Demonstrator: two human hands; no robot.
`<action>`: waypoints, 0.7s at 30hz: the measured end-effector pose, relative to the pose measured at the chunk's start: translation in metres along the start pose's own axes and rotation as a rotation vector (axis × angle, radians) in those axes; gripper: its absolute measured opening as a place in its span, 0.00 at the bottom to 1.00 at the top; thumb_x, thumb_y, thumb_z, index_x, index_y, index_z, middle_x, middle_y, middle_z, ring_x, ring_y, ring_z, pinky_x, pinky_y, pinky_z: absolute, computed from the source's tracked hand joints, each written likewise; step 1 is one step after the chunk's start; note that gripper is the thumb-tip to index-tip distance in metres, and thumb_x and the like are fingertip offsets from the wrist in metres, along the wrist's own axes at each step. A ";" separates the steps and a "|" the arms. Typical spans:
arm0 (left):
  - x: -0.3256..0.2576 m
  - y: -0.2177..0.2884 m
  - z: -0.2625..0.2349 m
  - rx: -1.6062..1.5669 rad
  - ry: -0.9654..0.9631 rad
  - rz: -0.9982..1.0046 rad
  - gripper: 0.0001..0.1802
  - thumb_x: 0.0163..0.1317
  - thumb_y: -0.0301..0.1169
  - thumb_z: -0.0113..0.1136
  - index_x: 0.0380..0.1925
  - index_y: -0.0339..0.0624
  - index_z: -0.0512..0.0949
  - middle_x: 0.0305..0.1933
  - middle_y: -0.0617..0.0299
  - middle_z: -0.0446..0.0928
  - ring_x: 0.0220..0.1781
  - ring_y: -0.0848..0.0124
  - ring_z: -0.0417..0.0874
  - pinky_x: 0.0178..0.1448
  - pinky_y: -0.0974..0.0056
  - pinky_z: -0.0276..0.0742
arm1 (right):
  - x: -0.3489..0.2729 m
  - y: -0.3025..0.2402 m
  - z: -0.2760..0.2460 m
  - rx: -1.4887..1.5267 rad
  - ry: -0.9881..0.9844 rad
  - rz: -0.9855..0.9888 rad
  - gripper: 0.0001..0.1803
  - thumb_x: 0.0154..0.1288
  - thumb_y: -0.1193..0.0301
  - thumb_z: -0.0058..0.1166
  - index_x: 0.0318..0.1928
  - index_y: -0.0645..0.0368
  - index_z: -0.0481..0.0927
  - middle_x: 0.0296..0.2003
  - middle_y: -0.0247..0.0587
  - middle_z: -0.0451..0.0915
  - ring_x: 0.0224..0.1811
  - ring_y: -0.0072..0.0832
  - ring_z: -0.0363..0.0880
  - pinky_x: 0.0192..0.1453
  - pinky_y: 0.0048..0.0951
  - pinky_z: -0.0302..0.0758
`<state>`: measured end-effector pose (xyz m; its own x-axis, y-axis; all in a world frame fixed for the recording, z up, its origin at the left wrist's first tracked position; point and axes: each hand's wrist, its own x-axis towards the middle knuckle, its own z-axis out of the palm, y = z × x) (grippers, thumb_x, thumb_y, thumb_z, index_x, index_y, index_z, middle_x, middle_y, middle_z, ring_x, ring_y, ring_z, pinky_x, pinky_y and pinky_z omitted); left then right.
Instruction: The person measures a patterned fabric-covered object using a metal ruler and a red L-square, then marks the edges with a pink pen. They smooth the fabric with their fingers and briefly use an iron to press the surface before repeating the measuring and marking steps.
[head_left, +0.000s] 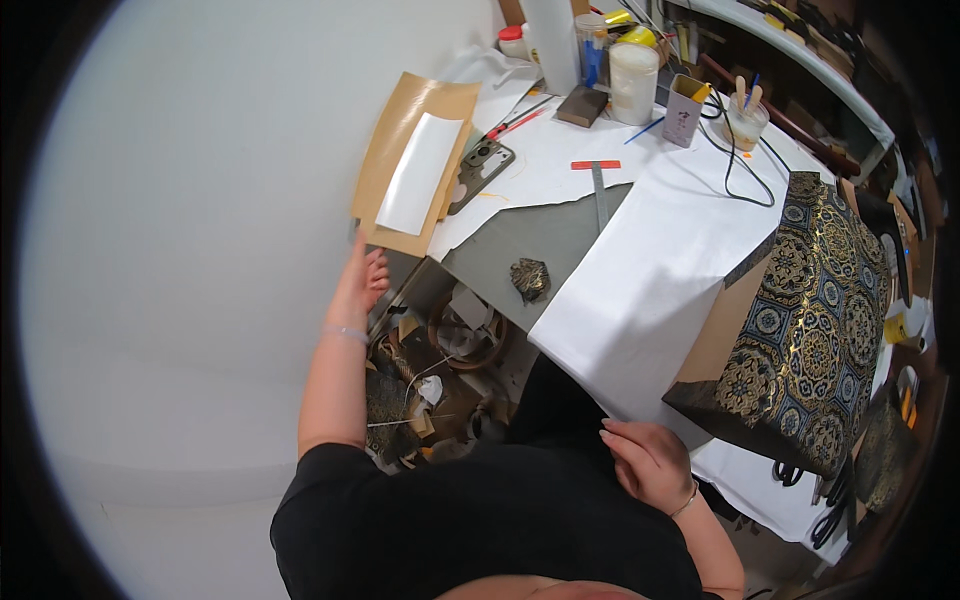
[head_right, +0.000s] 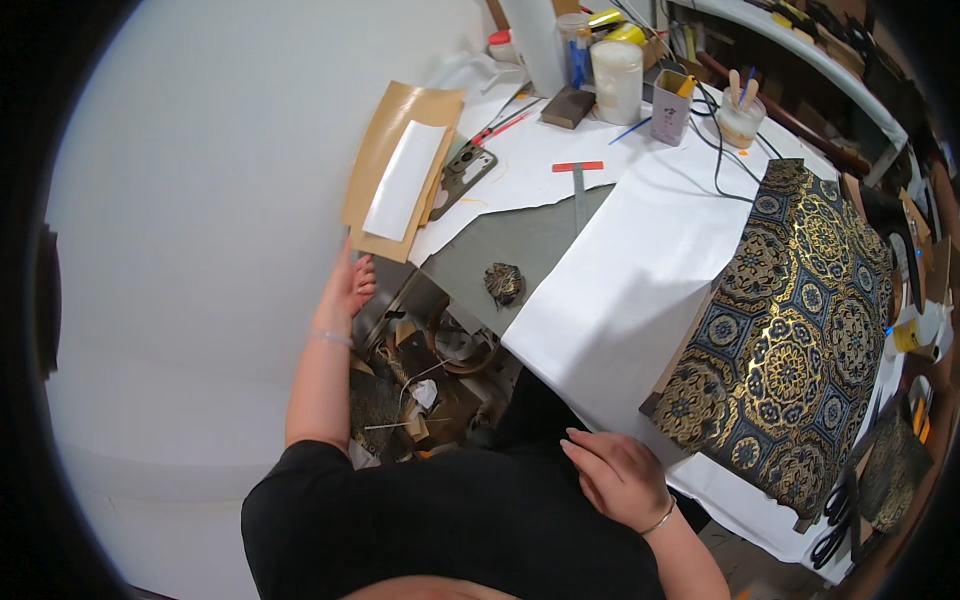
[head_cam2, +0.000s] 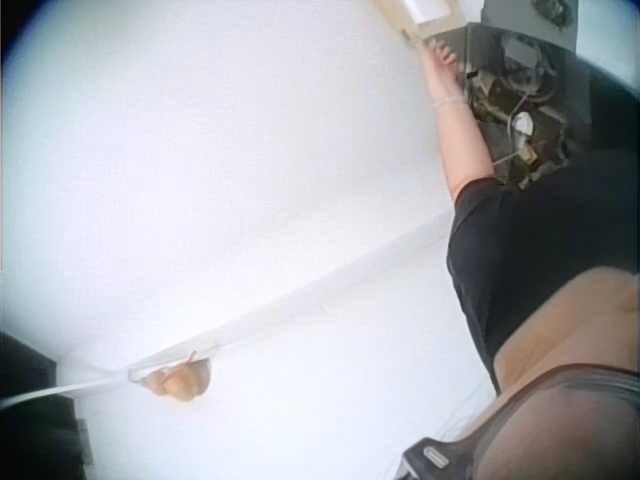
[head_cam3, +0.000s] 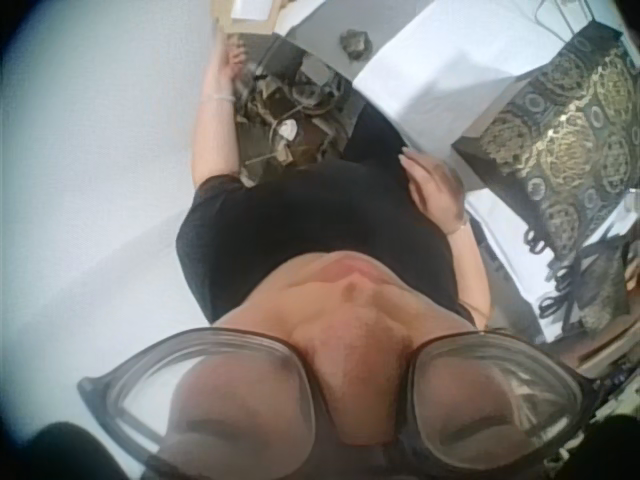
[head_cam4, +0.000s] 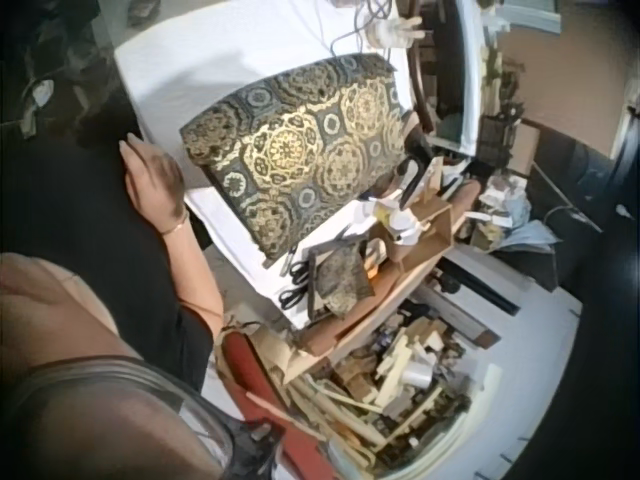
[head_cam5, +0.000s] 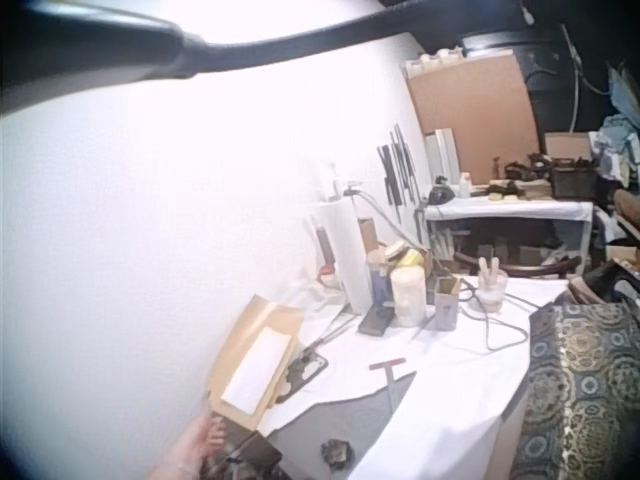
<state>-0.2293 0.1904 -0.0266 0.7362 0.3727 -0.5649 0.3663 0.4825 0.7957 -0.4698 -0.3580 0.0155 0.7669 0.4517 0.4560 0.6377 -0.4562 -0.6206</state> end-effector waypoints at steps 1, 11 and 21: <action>0.007 -0.003 0.005 0.086 -0.026 0.064 0.19 0.78 0.47 0.65 0.36 0.45 0.75 0.26 0.71 0.66 0.19 0.80 0.59 0.19 0.70 0.54 | 0.000 -0.003 0.001 -0.003 -0.008 -0.002 0.25 0.59 0.80 0.68 0.59 0.55 0.87 0.58 0.38 0.87 0.51 0.39 0.87 0.54 0.38 0.84; 0.084 0.057 0.083 0.553 -0.027 0.430 0.17 0.77 0.42 0.66 0.32 0.44 0.78 0.24 0.70 0.73 0.16 0.80 0.63 0.19 0.69 0.58 | -0.019 -0.030 -0.003 -0.126 0.112 -0.010 0.25 0.58 0.81 0.70 0.58 0.58 0.85 0.56 0.42 0.88 0.48 0.40 0.89 0.51 0.37 0.85; 0.084 0.019 0.084 0.267 0.293 0.521 0.22 0.72 0.46 0.72 0.44 0.36 0.79 0.25 0.66 0.73 0.16 0.76 0.62 0.18 0.67 0.58 | -0.022 -0.038 -0.007 -0.156 0.121 -0.003 0.23 0.60 0.83 0.69 0.56 0.59 0.85 0.55 0.42 0.89 0.46 0.39 0.89 0.48 0.36 0.87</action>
<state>-0.1130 0.1638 -0.0406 0.6835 0.7235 -0.0969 0.1598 -0.0188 0.9870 -0.5103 -0.3559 0.0338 0.7620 0.3619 0.5370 0.6363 -0.5724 -0.5171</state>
